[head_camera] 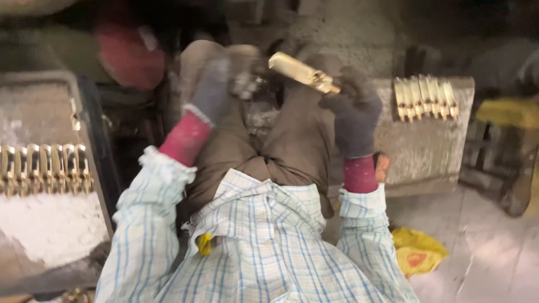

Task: The person sits on the floor and repeatedly rubs brass-colored metal parts with a cloth or abrasive pad. They pick up parts from a tray, rub them, and place them back down, continuing the process for multiple items.

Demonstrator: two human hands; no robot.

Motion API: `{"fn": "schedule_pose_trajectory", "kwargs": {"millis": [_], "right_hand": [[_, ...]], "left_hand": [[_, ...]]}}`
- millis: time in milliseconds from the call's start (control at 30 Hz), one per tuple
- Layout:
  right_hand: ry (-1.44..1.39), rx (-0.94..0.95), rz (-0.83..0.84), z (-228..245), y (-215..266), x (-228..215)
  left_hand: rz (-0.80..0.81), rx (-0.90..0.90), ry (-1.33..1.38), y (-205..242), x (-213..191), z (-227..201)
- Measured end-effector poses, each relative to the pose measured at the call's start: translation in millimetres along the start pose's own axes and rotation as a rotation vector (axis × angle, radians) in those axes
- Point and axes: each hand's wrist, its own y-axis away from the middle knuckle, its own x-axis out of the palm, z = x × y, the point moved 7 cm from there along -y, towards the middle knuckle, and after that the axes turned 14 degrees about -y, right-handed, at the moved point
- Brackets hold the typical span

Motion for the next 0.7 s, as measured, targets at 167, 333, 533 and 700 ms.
{"fn": "schedule_pose_trajectory", "kwargs": {"millis": [167,333,533,700], "right_hand": [[-0.178,0.331,0.022,-35,-18,45],[-0.305,0.491,0.047,-65,-56,71],[-0.526,0.519,-0.104,-78,-52,102],[-0.569,0.505,-0.193,-80,-47,117]], "left_hand": [[-0.029,0.004,-0.2,-22,9,-19],[-0.151,0.029,0.064,-69,-26,-6],[-0.329,-0.05,0.309,-104,-55,60],[-0.414,-0.108,0.381,-121,-62,96]]}}
